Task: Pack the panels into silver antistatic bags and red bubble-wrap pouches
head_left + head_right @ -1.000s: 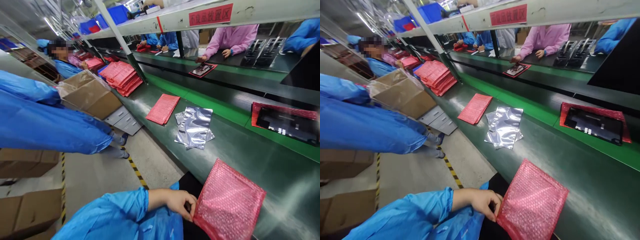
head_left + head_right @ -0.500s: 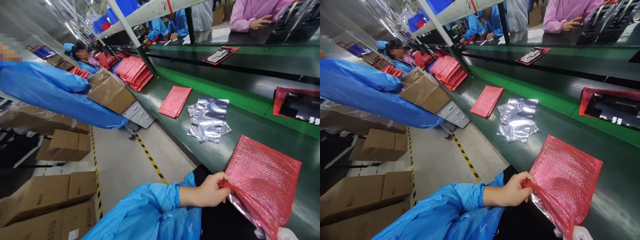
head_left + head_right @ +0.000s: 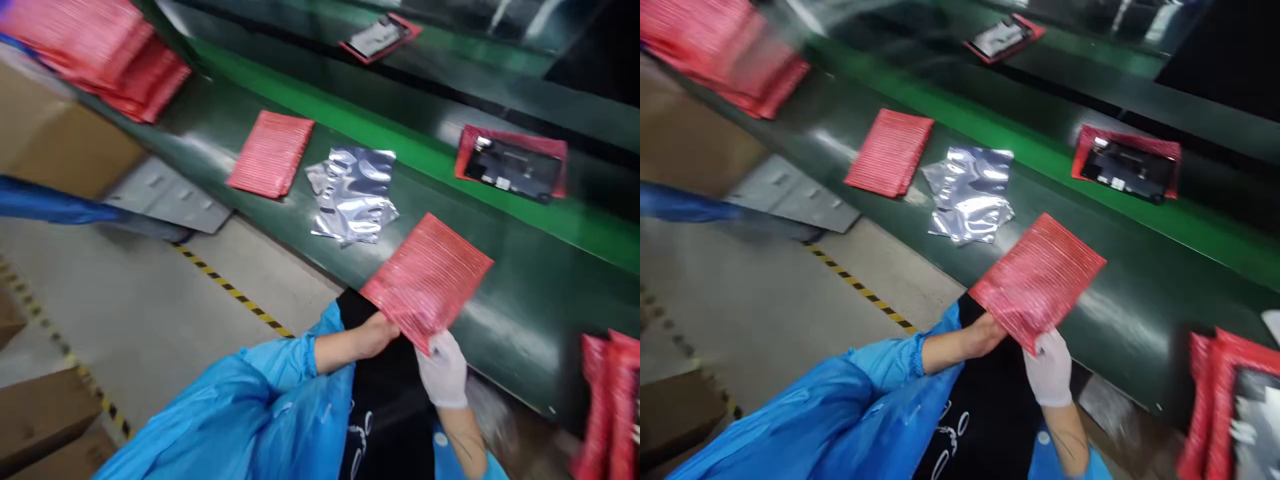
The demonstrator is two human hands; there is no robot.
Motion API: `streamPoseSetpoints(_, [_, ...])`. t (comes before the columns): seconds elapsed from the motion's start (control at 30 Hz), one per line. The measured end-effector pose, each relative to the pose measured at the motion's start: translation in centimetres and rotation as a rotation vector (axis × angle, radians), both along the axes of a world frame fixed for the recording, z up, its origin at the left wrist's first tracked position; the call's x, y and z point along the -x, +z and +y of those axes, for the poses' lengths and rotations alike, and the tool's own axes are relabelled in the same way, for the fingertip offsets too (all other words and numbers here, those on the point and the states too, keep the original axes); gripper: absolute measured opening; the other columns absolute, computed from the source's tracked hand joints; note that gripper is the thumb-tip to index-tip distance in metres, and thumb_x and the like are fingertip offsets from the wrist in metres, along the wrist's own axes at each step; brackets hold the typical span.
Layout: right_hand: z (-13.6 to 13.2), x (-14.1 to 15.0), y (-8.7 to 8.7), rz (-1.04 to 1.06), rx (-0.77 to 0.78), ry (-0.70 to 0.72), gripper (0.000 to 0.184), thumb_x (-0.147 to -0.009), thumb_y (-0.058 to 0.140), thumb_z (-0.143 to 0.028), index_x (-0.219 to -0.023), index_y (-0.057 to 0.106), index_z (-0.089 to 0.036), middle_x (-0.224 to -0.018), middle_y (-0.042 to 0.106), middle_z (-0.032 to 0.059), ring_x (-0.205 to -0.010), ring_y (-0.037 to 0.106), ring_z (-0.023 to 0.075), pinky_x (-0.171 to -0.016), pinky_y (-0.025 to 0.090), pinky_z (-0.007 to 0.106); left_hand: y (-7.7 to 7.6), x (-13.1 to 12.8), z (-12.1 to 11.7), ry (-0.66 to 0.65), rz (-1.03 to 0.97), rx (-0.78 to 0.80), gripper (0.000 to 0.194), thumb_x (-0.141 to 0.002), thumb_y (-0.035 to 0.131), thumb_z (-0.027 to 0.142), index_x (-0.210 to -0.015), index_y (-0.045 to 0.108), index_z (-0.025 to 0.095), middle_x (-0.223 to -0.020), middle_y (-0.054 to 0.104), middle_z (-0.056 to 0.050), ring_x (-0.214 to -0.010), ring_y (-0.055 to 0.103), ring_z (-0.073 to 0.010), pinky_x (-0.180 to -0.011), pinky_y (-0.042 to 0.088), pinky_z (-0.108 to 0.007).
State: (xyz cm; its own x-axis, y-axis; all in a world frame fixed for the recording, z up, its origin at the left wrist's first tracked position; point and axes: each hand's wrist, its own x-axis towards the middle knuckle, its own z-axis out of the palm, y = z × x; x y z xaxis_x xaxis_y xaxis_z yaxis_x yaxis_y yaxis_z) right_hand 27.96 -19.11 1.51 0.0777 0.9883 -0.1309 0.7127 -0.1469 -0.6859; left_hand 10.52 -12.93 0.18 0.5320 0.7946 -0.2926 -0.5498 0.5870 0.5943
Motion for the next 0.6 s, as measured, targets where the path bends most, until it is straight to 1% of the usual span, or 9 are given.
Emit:
streamPoseSetpoints(0.07, [0.6, 0.5, -0.2, -0.062, -0.095, 0.083, 0.048, -0.104, 0.053, -0.035, -0.057, 0.043, -0.028, -0.066, 0.058, 0.0072, -0.069, 0.062, 0.0251, -0.072, 0.053, 0.039, -0.2, 0.0, 0.7, 0.061, 0.171, -0.010, 0.078, -0.066, 0.096, 0.075, -0.115, 0.077, 0.017, -0.129, 0.077, -0.015, -0.131, 0.066, -0.0386, -0.121, 0.047, -0.054])
streamPoseSetpoints(0.13, [1.2, 0.5, 0.0, -0.054, -0.171, 0.208, 0.042, -0.103, 0.057, -0.031, -0.062, 0.049, -0.026, -0.069, 0.061, 0.0060, -0.069, 0.063, 0.0233, -0.069, 0.051, 0.035, -0.6, 0.2, 2.0, 0.161, 0.388, 0.009, 0.069, -0.074, 0.092, 0.071, -0.115, 0.077, 0.017, -0.127, 0.078, -0.013, -0.129, 0.067, -0.0363, -0.122, 0.046, -0.053])
streamPoseSetpoints(0.2, [1.8, -0.2, 0.6, 0.004, -0.203, 0.271, 0.033, -0.102, 0.063, -0.032, -0.070, 0.057, -0.025, -0.080, 0.071, 0.0076, -0.076, 0.069, 0.0240, -0.072, 0.054, 0.035, -0.6, 0.7, 3.5, 0.240, 0.527, 0.010, 0.061, -0.080, 0.089, 0.065, -0.114, 0.077, 0.016, -0.124, 0.078, -0.012, -0.125, 0.069, -0.0347, -0.118, 0.049, -0.051])
streamPoseSetpoints(0.27, [2.3, -1.8, 1.0, 0.037, -0.205, 0.217, 0.027, -0.102, 0.064, -0.035, -0.078, 0.062, -0.024, -0.100, 0.079, 0.0105, -0.083, 0.074, 0.0242, -0.075, 0.058, 0.035, -0.2, 1.6, 5.1, 0.287, 0.558, -0.004, 0.056, -0.079, 0.089, 0.059, -0.112, 0.077, 0.015, -0.120, 0.079, -0.011, -0.117, 0.072, -0.0332, -0.111, 0.055, -0.048])
streamPoseSetpoints(0.33, [3.0, -4.0, 0.8, 0.003, -0.199, 0.070, 0.031, -0.103, 0.060, -0.040, -0.077, 0.063, -0.024, -0.111, 0.080, 0.0117, -0.079, 0.075, 0.0228, -0.072, 0.059, 0.034, 0.6, 3.1, 7.3, 0.386, 0.546, -0.020, 0.054, -0.076, 0.091, 0.054, -0.110, 0.076, 0.015, -0.115, 0.080, -0.010, -0.109, 0.074, -0.0308, -0.103, 0.059, -0.045])
streamPoseSetpoints(0.4, [3.8, -6.4, 0.0, -0.061, -0.193, -0.067, 0.039, -0.102, 0.059, -0.052, -0.074, 0.064, -0.025, -0.108, 0.081, 0.0120, -0.074, 0.074, 0.0238, -0.069, 0.060, 0.035, 1.9, 5.4, 10.2, 0.567, 0.508, -0.039, 0.053, -0.077, 0.091, 0.047, -0.116, 0.074, 0.016, -0.116, 0.079, -0.010, -0.107, 0.075, -0.0288, -0.100, 0.061, -0.043])
streamPoseSetpoints(0.5, [4.7, -9.0, -1.6, -0.076, -0.186, -0.221, 0.050, -0.098, 0.055, -0.066, -0.078, 0.072, -0.024, -0.096, 0.082, 0.0114, -0.073, 0.076, 0.0265, -0.068, 0.061, 0.037, 4.2, 10.7, 16.0, 0.930, 0.459, -0.088, 0.045, -0.080, 0.083, 0.030, -0.120, 0.070, 0.015, -0.121, 0.078, -0.009, -0.107, 0.075, -0.0246, -0.098, 0.063, -0.039])
streamPoseSetpoints(0.57, [4.8, -9.7, -2.4, -0.049, -0.203, -0.259, 0.053, -0.099, 0.053, -0.067, -0.084, 0.077, -0.022, -0.090, 0.082, 0.0099, -0.067, 0.075, 0.0249, -0.067, 0.061, 0.036, 5.3, 15.2, 20.3, 1.153, 0.516, -0.141, 0.033, -0.080, 0.071, 0.017, -0.113, 0.068, 0.014, -0.111, 0.077, -0.007, -0.101, 0.074, -0.0204, -0.096, 0.063, -0.034])
streamPoseSetpoints(0.6, [4.7, -9.8, -2.7, -0.052, -0.227, -0.252, 0.053, -0.101, 0.053, -0.065, -0.085, 0.077, -0.022, -0.089, 0.081, 0.0092, -0.067, 0.075, 0.0242, -0.068, 0.061, 0.035, 5.7, 17.5, 22.4, 1.236, 0.586, -0.161, 0.030, -0.081, 0.065, 0.013, -0.111, 0.065, 0.014, -0.106, 0.076, -0.006, -0.100, 0.074, -0.0186, -0.095, 0.062, -0.031])
